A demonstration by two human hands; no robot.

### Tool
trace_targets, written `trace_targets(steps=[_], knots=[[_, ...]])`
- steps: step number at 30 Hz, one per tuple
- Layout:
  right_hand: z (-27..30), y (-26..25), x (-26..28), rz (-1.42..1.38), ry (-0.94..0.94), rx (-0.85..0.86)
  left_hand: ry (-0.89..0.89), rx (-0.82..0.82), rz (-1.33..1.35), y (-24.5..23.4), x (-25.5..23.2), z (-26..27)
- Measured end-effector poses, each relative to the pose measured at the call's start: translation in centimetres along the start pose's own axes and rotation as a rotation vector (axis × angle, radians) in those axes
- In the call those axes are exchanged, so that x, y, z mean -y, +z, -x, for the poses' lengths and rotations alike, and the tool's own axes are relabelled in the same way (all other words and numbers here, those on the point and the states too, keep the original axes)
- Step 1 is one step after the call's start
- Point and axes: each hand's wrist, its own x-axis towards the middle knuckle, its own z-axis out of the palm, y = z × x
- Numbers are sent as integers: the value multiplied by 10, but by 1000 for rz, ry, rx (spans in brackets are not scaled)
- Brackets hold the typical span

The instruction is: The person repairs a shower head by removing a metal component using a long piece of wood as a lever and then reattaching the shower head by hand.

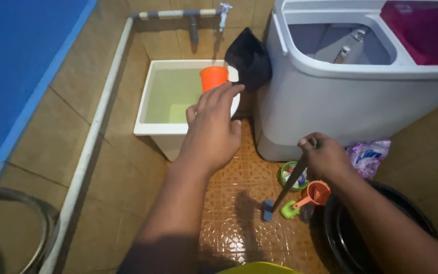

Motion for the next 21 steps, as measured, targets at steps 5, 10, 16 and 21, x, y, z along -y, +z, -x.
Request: trace_targets(steps=[5, 10, 16, 21], knots=[[-4, 21, 0, -216, 85, 95, -1, -7, -17, -8, 10, 2], [-9, 49, 11, -349, 73, 123, -16, 41, -41, -22, 28, -2], [-6, 85, 54, -414, 147, 174, -18, 47, -78, -49, 64, -3], [-3, 116, 81, -470, 146, 210, -13, 12, -80, -72, 93, -6]])
